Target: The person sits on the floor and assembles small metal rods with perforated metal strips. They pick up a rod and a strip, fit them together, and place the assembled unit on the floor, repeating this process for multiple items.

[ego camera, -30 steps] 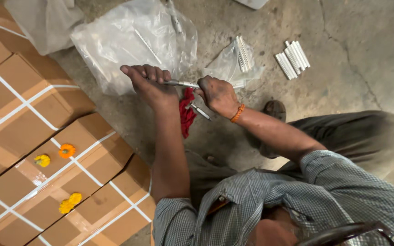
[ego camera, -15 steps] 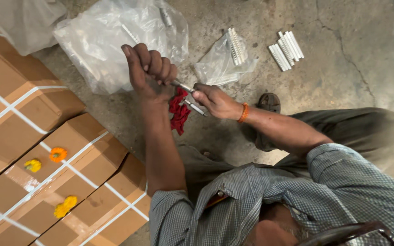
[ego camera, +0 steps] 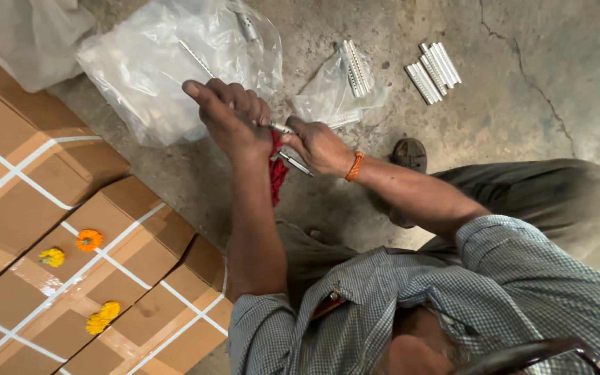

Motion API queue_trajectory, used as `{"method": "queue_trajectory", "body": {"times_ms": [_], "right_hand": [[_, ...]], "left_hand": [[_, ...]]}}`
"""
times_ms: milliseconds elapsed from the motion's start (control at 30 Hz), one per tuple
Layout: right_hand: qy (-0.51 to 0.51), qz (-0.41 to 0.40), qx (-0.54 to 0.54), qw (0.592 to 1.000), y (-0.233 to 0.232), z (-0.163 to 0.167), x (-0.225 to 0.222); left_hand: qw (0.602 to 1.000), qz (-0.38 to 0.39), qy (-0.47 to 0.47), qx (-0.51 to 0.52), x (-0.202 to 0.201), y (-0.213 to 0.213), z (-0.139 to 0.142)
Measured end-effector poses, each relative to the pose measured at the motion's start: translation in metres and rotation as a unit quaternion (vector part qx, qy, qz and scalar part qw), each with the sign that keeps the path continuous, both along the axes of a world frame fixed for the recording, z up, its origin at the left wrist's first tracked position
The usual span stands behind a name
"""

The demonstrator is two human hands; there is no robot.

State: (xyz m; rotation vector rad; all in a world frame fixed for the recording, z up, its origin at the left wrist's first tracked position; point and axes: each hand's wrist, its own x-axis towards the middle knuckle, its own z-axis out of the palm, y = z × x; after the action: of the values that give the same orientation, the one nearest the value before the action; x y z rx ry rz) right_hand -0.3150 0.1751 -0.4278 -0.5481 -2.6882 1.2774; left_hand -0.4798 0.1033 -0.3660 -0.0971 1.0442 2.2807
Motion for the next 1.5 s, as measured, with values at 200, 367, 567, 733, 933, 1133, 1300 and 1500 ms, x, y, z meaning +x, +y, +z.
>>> {"method": "queue_trajectory", "body": {"times_ms": [200, 367, 567, 733, 933, 1133, 1300, 1500], "right_hand": [[-0.109, 0.079, -0.566, 0.813, 0.013, -0.001, 0.026], [-0.104, 0.118, -0.504, 0.849, 0.015, -0.003, 0.015], [0.04, 0.026, 0.131, 0.99, 0.002, 0.011, -0.031], [0.113, -0.072, 0.331, 0.934, 0.011, 0.032, -0.035], [0.029, 0.01, 0.086, 0.996, 0.007, 0.013, -0.008], [-0.173, 0.065, -0.498, 0.847, 0.026, 0.001, 0.029], [-0.112, 0.015, -0.417, 0.902, 0.013, 0.005, 0.022], [-0.065, -0.052, 0.188, 0.979, 0.011, -0.001, 0.035]], "left_hand": [[0.934, -0.249, -0.018, 0.257, -0.011, -0.021, -0.006], [0.983, -0.086, -0.124, 0.103, -0.015, -0.024, -0.024], [0.989, 0.135, -0.044, -0.04, -0.03, -0.023, -0.01], [0.973, 0.146, -0.177, -0.013, -0.014, 0.008, 0.006], [0.995, 0.031, -0.099, 0.01, -0.007, -0.007, 0.002], [0.934, -0.229, -0.078, 0.261, 0.004, -0.015, 0.0], [0.991, -0.097, -0.078, 0.056, -0.001, -0.007, -0.002], [0.988, 0.073, -0.106, -0.08, -0.021, -0.002, -0.016]]}}
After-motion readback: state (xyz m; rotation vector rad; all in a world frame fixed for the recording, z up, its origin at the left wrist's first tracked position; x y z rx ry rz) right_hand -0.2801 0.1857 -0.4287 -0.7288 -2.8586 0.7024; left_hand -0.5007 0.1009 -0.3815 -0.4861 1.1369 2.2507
